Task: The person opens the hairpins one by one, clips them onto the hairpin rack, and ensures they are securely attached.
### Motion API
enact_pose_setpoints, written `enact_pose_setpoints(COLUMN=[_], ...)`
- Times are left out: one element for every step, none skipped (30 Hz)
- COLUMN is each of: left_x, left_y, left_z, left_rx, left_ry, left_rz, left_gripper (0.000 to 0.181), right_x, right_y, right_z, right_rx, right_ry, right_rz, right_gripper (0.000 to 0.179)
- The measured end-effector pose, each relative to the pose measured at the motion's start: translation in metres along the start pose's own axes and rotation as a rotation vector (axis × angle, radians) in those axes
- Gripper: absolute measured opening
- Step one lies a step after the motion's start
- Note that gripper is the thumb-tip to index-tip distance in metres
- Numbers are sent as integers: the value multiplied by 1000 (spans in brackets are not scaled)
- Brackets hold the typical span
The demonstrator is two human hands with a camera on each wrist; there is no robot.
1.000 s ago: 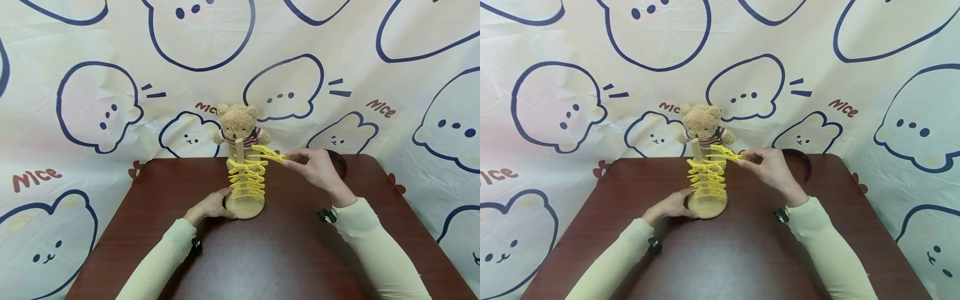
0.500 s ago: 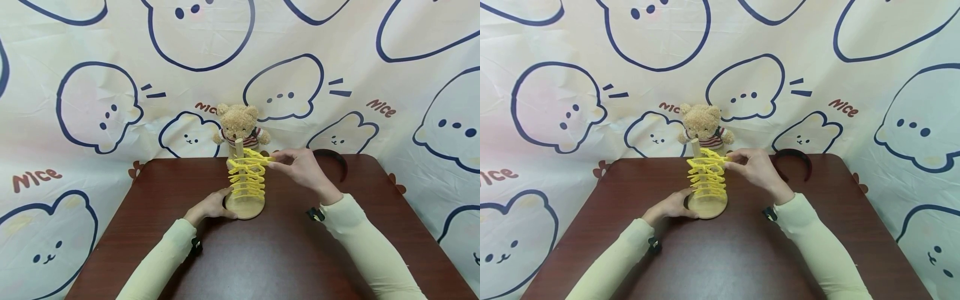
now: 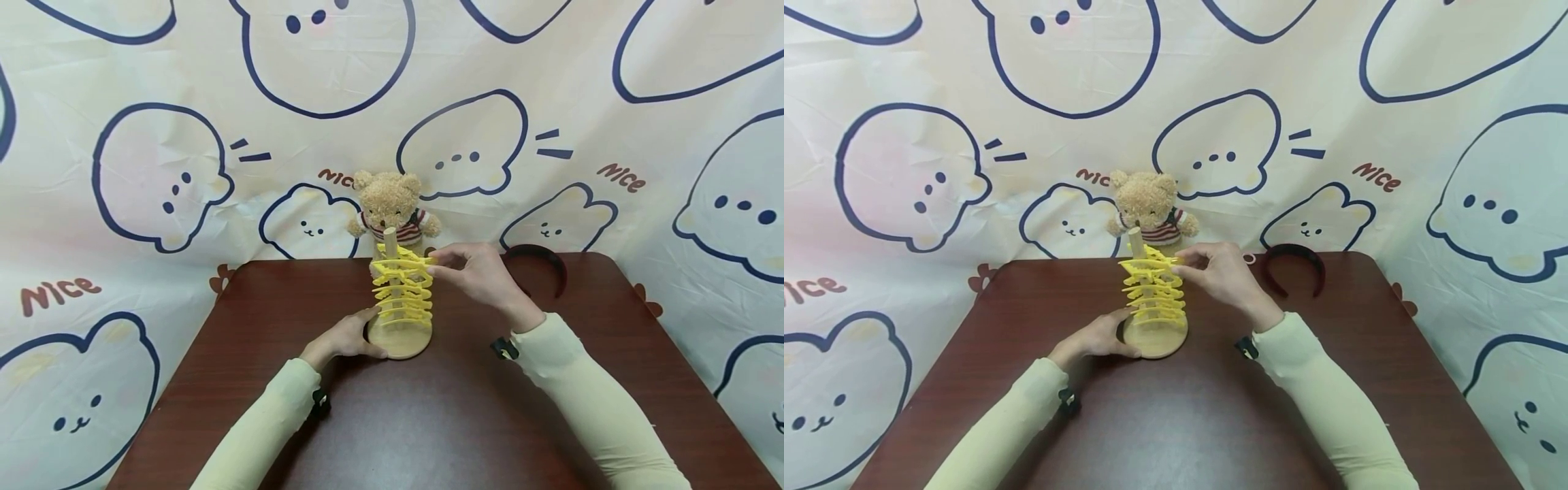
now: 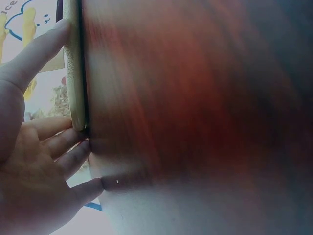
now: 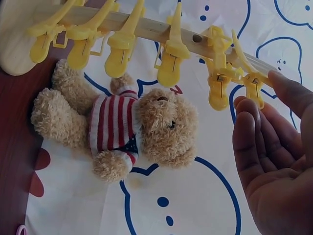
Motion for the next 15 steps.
enact_pose_setpoints(left_x=[0,-1,-1,-1,-2,-2,-2,-2,-2,-2,-2,-2,-1,-1,-1], left_y=[0,0,0,0,0,0,0,0,0,0,0,0,0,0,0], left_z=[0,0,0,0,0,-1,-1,-1,-1,-1,-1,0,0,0,0], left_rx=[-1,-1,-2,-2,-4,-5,-6,-4,-3,-3,-3,-2,0,1,2], left_ry=[-4,-5,-7,-10,-15,-17,-19,-18,-20,-18,-17,-16,-15,-15,-17], left_rz=[3,2,2,3,5,4,4,0,0,-1,-3,-7,-9,-10,-11], left_gripper=[110,110,110,110,110,110,110,110,110,110,110,110,110,110,110], right_x=[0,1,1,1,1,1,1,1,0,0,1,1,1,1,1], right_y=[0,0,0,1,1,1,1,1,2,2,2,2,3,3,3], right_z=[0,1,1,1,1,1,1,1,1,1,2,2,2,2,2], right_rx=[3,5,5,4,4,4,4,5,6,7,8,10,11,12,13], right_ry=[-1,-4,-5,-7,-7,-6,-7,-9,-11,-13,-17,-22,-26,-28,-29], right_rz=[5,8,11,12,13,12,11,10,10,10,10,9,9,10,12], right_gripper=[21,21,21,21,21,21,21,21,20,20,20,21,21,21,21])
Point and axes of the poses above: each hand's wrist, its own y-axis towards the middle knuckle, its own z-axis out of the palm, x = y × z, the point moved 1 cm from there along y, towards the middle knuckle, and after that the axes turned 15 degrees about x, right-handed, at the moved point
